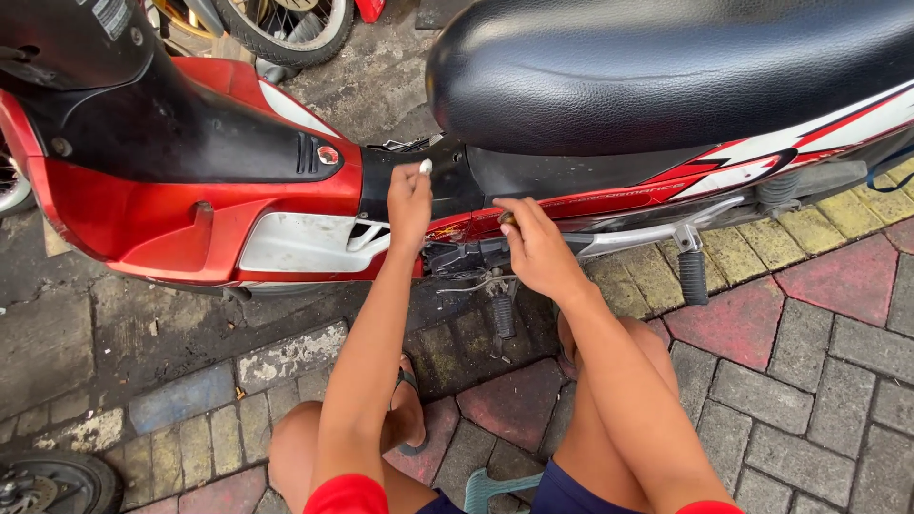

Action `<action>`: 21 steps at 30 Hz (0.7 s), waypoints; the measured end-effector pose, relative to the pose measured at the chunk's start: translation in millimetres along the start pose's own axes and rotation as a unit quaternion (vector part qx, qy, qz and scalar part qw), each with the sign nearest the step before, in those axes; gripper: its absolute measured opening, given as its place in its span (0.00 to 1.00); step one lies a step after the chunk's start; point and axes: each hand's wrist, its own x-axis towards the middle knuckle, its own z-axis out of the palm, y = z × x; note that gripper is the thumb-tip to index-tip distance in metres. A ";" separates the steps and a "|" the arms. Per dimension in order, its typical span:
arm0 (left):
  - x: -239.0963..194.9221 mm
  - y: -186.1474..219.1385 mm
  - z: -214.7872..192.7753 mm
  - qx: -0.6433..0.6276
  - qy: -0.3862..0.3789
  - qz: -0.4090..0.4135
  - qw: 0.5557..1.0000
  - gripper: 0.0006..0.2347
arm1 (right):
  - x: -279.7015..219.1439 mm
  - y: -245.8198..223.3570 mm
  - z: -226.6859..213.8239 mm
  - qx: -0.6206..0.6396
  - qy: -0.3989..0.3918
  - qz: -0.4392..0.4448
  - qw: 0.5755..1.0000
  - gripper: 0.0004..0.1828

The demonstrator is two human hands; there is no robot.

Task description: The person uses a screwdriver to remove a bolt from the side panel of a red motorcycle. They then use a wrench to loosen a nut on the same area before continuing to work on the motorcycle's body with the screwdriver.

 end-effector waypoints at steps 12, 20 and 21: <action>-150.4 7.8 -100.1 -0.371 -0.008 -0.101 0.923 0.05 | -12.4 -13.5 65.0 0.116 -0.053 -0.048 0.991 0.17; -186.8 -35.4 -123.0 -0.218 -0.019 0.000 0.976 0.07 | -32.9 -56.5 124.8 0.134 -0.105 -0.046 0.984 0.16; -190.2 -42.4 -124.9 -0.199 -0.030 0.001 0.980 0.07 | -34.2 -63.7 128.9 0.140 -0.116 -0.026 0.983 0.14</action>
